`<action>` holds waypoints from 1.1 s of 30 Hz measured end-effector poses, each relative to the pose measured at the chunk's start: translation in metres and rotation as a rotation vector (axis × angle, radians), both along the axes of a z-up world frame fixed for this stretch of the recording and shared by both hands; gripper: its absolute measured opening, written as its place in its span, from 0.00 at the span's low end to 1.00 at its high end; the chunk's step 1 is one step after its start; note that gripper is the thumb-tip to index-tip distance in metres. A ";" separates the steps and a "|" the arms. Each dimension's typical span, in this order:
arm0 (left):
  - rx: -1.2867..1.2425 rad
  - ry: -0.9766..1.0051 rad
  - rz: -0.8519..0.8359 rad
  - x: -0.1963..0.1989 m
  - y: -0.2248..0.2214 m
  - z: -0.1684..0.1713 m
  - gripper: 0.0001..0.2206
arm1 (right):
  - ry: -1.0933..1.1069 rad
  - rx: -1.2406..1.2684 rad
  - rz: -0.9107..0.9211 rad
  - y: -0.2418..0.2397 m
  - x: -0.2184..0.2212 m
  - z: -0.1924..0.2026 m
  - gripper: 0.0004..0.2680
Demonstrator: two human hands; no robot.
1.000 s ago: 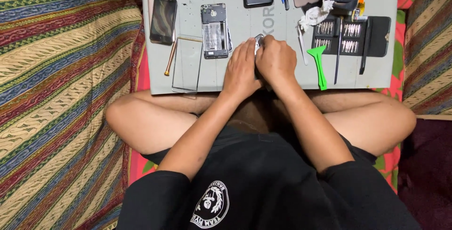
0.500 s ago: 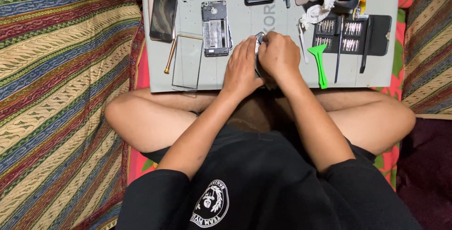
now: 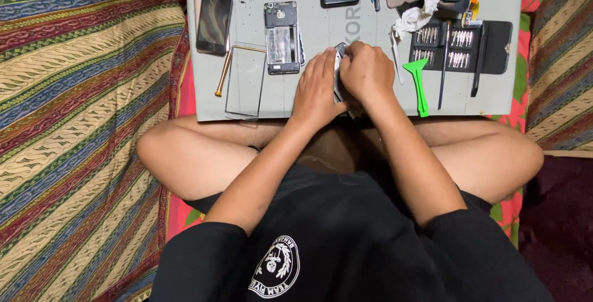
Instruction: Removing old adhesive sealant from a smartphone frame using a small tool and fingers during a repair process.
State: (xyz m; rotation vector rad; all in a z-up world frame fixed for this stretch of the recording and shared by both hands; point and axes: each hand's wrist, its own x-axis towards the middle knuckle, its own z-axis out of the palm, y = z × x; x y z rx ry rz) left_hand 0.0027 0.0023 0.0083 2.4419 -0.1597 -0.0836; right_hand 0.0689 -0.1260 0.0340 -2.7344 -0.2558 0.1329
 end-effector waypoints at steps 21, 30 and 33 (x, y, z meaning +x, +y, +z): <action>0.018 -0.015 -0.005 0.000 0.000 0.006 0.51 | 0.075 0.016 0.031 -0.005 0.004 0.005 0.11; 0.020 -0.011 -0.015 0.000 0.000 0.004 0.52 | 0.046 0.033 0.009 -0.002 -0.003 0.004 0.11; 0.009 -0.020 -0.011 0.001 0.002 0.007 0.51 | 0.008 0.064 0.015 -0.001 0.001 0.002 0.11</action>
